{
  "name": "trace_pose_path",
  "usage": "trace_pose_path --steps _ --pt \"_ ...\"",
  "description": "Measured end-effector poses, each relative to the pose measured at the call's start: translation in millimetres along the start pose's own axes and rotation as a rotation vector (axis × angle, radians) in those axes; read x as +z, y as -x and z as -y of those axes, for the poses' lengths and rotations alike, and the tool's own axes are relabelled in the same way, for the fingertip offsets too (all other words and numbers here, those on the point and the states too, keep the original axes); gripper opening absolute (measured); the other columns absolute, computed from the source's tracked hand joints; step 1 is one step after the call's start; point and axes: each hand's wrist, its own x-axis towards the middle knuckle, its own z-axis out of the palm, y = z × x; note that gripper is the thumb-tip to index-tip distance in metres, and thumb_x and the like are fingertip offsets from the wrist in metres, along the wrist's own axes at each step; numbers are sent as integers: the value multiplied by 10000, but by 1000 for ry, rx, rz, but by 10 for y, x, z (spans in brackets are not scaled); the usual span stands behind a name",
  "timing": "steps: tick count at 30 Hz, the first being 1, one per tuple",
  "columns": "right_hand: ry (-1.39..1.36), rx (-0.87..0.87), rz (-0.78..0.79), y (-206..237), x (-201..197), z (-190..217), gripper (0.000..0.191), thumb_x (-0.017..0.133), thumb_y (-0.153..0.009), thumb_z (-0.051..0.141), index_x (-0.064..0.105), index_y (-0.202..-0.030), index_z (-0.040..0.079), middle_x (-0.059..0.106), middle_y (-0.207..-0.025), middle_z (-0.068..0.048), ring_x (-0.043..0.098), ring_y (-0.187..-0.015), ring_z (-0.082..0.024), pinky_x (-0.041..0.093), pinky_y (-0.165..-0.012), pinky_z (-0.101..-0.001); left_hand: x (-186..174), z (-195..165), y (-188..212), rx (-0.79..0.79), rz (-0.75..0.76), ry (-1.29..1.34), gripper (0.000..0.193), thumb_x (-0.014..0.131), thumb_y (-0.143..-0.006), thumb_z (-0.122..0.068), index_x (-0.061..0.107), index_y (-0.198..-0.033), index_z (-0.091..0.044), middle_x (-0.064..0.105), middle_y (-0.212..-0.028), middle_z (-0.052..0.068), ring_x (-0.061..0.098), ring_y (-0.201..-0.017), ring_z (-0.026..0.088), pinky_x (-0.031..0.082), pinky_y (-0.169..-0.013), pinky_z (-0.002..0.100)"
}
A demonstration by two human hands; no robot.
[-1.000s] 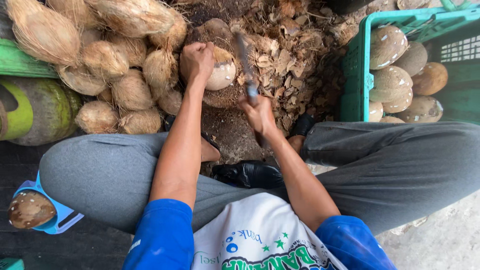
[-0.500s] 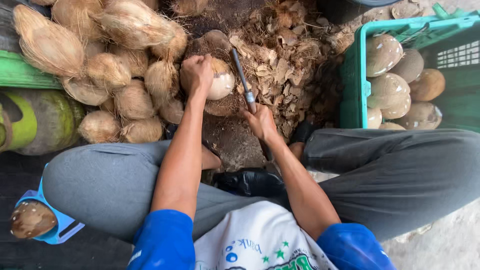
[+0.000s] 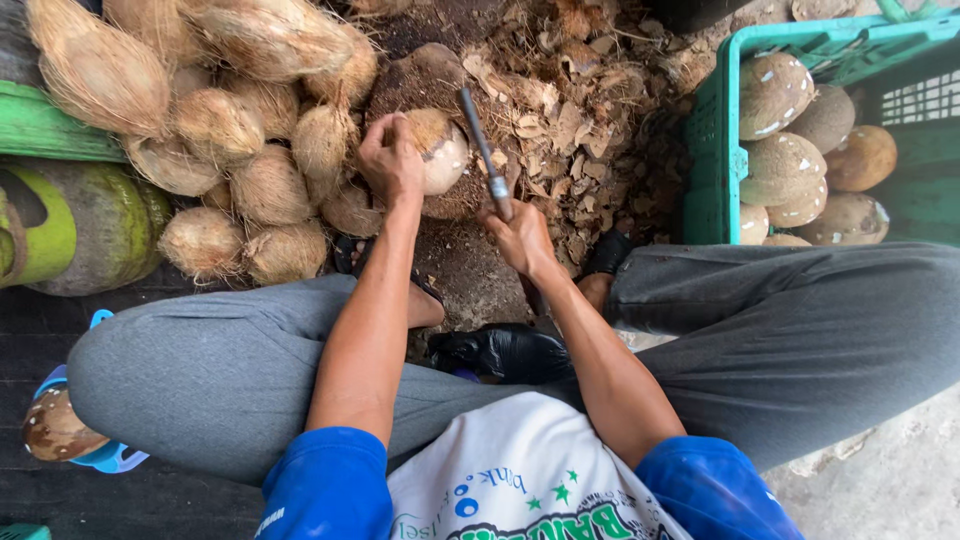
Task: The person sits on the ground and uses a machete to shave the outer husk off coconuts, rotating each coconut to trim all sides, then places the trimmed coconut into a green crate beside them and takes the next untrimmed coconut from the pile.
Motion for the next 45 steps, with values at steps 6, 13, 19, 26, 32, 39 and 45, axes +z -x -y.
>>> trace_pose_path --steps 6,13,19,26,32,39,45 --pt "-184 -75 -150 -1 -16 -45 381 646 -1059 230 556 -737 47 544 -601 -53 477 -466 -181 412 -427 -375 17 -35 32 -164 60 -86 282 619 -967 -379 764 -960 -138 674 -689 4 539 -527 110 468 -533 361" --pt "72 100 40 -80 -26 -106 294 686 -909 234 584 -710 44 568 -588 -52 540 -516 -158 463 -493 -368 17 -66 43 76 81 -15 282 637 -971 -364 781 -1005 -124 787 -922 48 710 -764 177 586 -701 378" --pt "-57 117 -70 -66 -113 174 266 675 -906 266 574 -743 83 601 -621 -30 551 -517 -148 488 -496 -354 -50 54 -94 39 48 45 321 684 -941 -400 789 -963 -97 794 -993 73 730 -908 199 565 -875 412" --pt "-45 130 -25 -50 -83 187 179 642 -913 245 631 -798 108 614 -642 -3 568 -534 -120 526 -543 -342 -90 -136 -15 -485 -58 -150 535 758 -826 -594 614 -1017 -116 611 -905 67 555 -747 202 462 -679 416" --pt "-22 170 33 60 -25 54 196 662 -927 233 679 -820 69 593 -616 -12 514 -506 -121 468 -506 -327 63 -137 96 -191 111 80 582 788 -694 -470 701 -1146 -115 667 -1090 86 656 -1000 236 558 -821 432" --pt "-145 34 -33 103 -237 282 355 689 -974 277 509 -734 86 569 -624 14 492 -496 -88 459 -471 -296 46 -140 -145 -130 251 -29 458 756 -811 -553 762 -971 -125 722 -880 6 700 -867 188 566 -780 414" --pt "-398 44 -102 74 -149 268 370 670 -966 318 552 -680 116 545 -556 -13 506 -436 -120 424 -398 -324 29 -290 -328 -233 262 -107 331 745 -847 -448 723 -720 -143 610 -613 -31 558 -546 103 489 -553 353"
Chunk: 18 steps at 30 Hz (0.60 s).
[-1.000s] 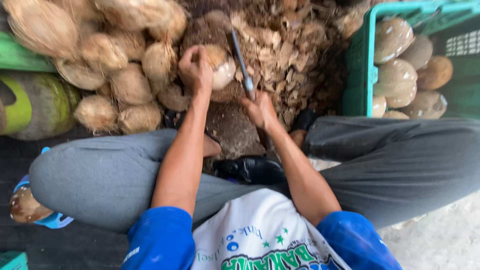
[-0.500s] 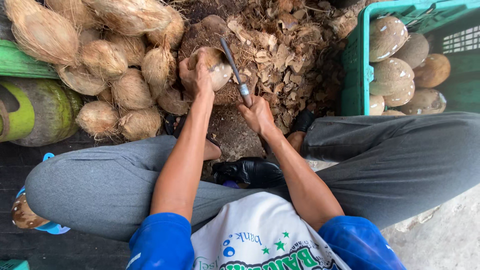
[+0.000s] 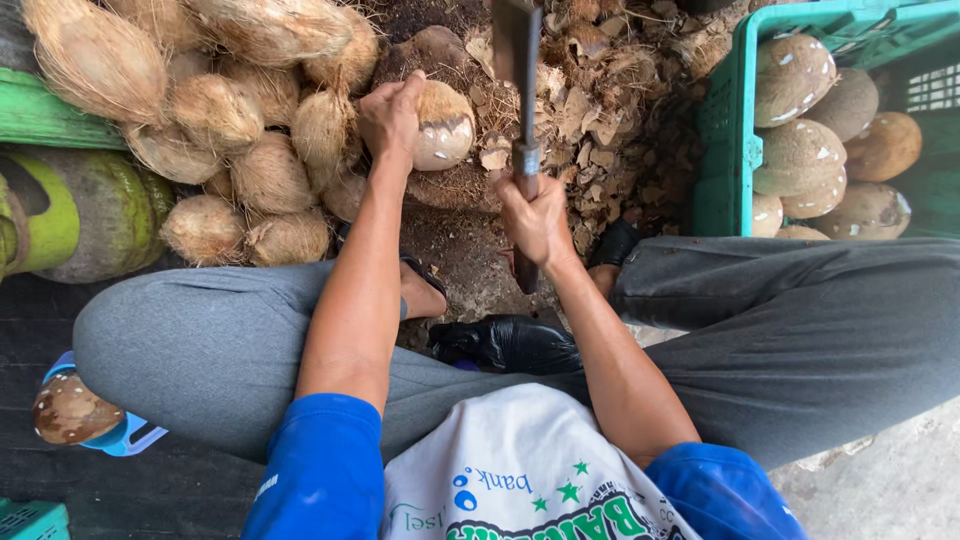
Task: The person sits on the ground and uses a machete to shave the outer husk off coconuts, rotating each coconut to trim all sides, then places the trimmed coconut into a green crate beside them and takes the next untrimmed coconut from the pile.
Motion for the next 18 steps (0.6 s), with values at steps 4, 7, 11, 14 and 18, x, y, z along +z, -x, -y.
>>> trace_pose_path --steps 4,7,11,14,18 --pt "228 17 88 -27 -1 -72 411 698 -1019 331 551 -702 114 567 -612 11 562 -540 -72 460 -429 -292 48 -32 -22 -50 43 -60 282 730 -854 -385 693 -696 -156 545 -566 -53 457 -486 97 407 -507 350" --pt "84 -137 43 -35 -32 -82 424 686 -1028 300 522 -697 92 630 -641 -5 667 -594 -88 537 -429 -303 75 -20 -62 9 21 -87 353 750 -878 -370 614 -677 -113 506 -562 -34 420 -479 110 396 -522 331" --pt "-153 -112 12 -43 34 -89 361 656 -1019 240 539 -712 92 538 -568 -29 479 -413 -128 418 -369 -328 81 21 -105 6 10 -117 328 736 -867 -341 648 -626 -137 580 -581 -57 502 -508 91 435 -534 317" --pt "234 83 72 -53 81 -73 332 668 -1006 242 537 -724 125 547 -579 14 472 -412 -87 433 -360 -290 86 38 -92 6 51 -92 352 742 -909 -338 620 -675 -105 551 -640 26 468 -578 186 424 -614 364" --pt "61 34 13 -62 19 0 348 669 -992 243 524 -701 118 537 -554 15 449 -383 -98 424 -325 -302 96 10 -66 -7 4 -49 272 762 -850 -391 728 -726 -151 709 -744 7 632 -685 155 522 -717 363"
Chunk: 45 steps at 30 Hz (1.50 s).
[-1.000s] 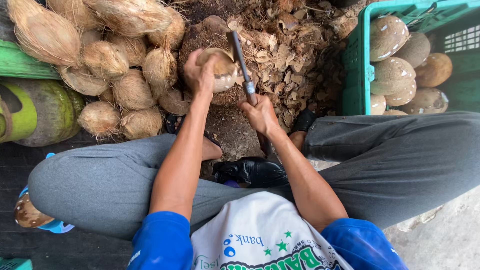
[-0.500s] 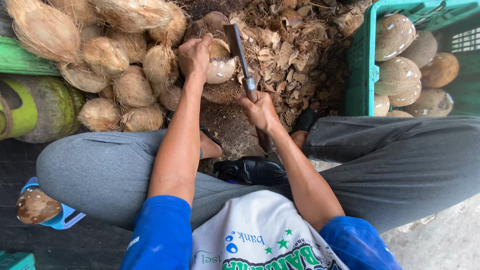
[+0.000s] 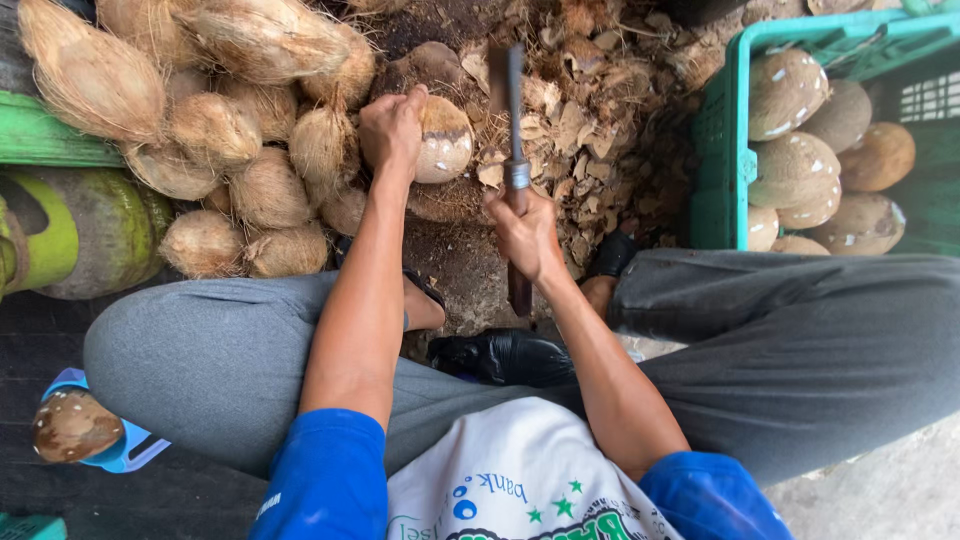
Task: The person sits on the ground and uses a machete to shave the outer husk off coconuts, rotating each coconut to trim all sides, then places the trimmed coconut into a green crate beside them and takes the next untrimmed coconut from the pile.
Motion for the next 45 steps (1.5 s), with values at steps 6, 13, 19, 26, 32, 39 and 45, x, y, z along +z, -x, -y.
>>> trace_pose_path --steps 6,13,19,26,32,39,45 --pt "-189 -200 -25 39 60 -17 341 688 -977 242 527 -711 103 544 -572 -20 471 -402 -108 420 -345 -292 -2 -11 -8 -56 19 -42 313 749 -865 -415 721 -738 -130 704 -742 38 636 -667 178 526 -705 392" --pt "-86 27 -2 -6 -4 -91 356 688 -992 269 560 -719 79 556 -564 -22 456 -391 -110 375 -360 -322 4 -11 24 -20 -27 -40 312 767 -828 -413 716 -691 -137 675 -663 22 605 -591 177 500 -621 372" --pt "-81 62 12 77 115 -58 354 691 -1000 274 590 -720 83 551 -577 -10 500 -449 -90 430 -411 -302 24 -20 23 -75 -10 -83 345 746 -851 -408 690 -646 -135 658 -631 20 580 -585 175 457 -600 362" --pt "38 -158 -59 -26 74 -243 428 656 -1005 300 511 -659 93 562 -566 -16 482 -415 -106 443 -393 -319 40 2 17 -89 -12 -67 382 755 -864 -346 562 -605 -142 575 -622 6 523 -566 156 448 -583 350" --pt "345 275 83 -84 96 -269 305 629 -983 350 535 -728 212 533 -566 4 441 -426 -106 394 -395 -326 43 41 21 -49 -50 -56 365 749 -876 -395 658 -626 -145 677 -678 14 595 -604 146 480 -662 347" --pt "-41 70 -70 -38 108 -132 416 634 -982 325 483 -643 139 534 -514 -12 470 -356 -119 438 -332 -319 17 42 16 -84 -5 -57 378 720 -902 -415 690 -730 -80 655 -710 42 575 -611 174 487 -619 388" --pt "-15 416 68 -52 230 -352 362 726 -1001 235 521 -767 50 485 -571 -9 425 -411 -128 361 -361 -306 13 133 104 5 -40 122 227 737 -833 -343 731 -789 -121 696 -714 21 652 -650 166 547 -613 387"
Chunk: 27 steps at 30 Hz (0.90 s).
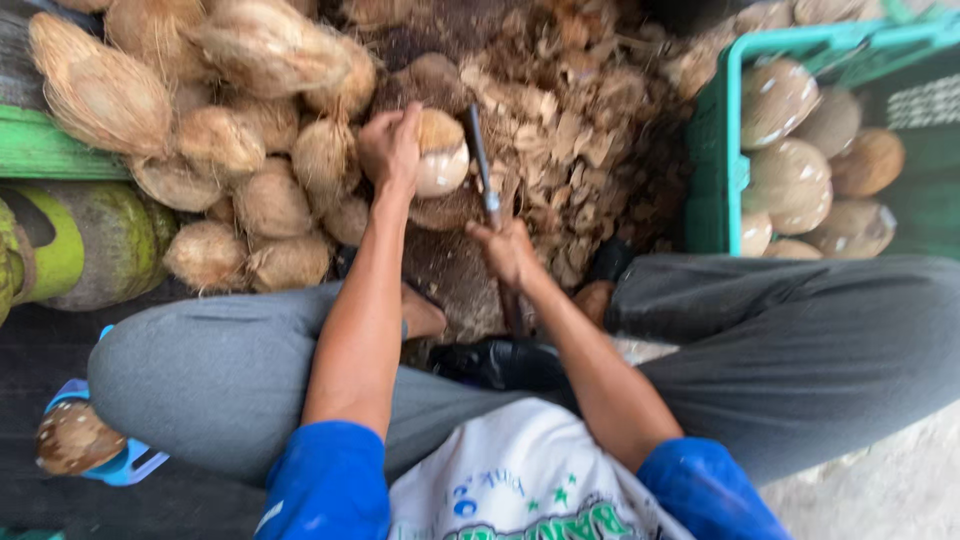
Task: The person sits on the ground and uses a machete to shave the outer husk off coconuts, rotating each coconut to trim all sides, then places the trimmed coconut into a green crate beside them and takes the next untrimmed coconut from the pile.
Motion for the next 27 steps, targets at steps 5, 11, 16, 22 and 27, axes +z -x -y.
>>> trace_pose_path --steps 5,11,16,22,27 --pt "103 -17 38 -5 4 -23 276 659 -994 241 547 -811 68 549 -561 -22 490 -383 -149 447 -359 -329 -229 215 57 123 -72 -19 342 682 -840 -517 745 -850 -181 698 -781 -44 670 -737 156 540 -640 447" --pt "67 -106 111 160 12 58 333 662 -996 208 493 -741 78 494 -537 -17 451 -379 -137 406 -350 -329 -332 281 52 38 30 10 588 786 -718 -653 660 -951 -127 673 -1006 85 678 -924 230 556 -795 496" --pt "150 -153 47 239 -90 104 264 633 -978 183 590 -734 92 536 -534 -9 479 -398 -129 421 -368 -317 -194 172 167 50 140 108 564 708 -739 -628 635 -1041 -157 656 -1063 95 699 -949 234 606 -786 476" --pt "152 -309 11 226 -245 206 243 628 -979 251 577 -764 148 534 -580 27 454 -427 -90 397 -377 -294 -2 13 194 11 -37 -241 538 528 -886 -689 562 -925 -154 588 -866 10 622 -776 205 517 -656 421" --pt "213 -579 -161 136 -252 193 460 680 -1034 270 455 -661 119 538 -609 -6 436 -489 -107 356 -448 -313 137 17 220 28 -173 -260 491 554 -903 -670 552 -867 -180 544 -784 -11 563 -694 171 459 -626 382"
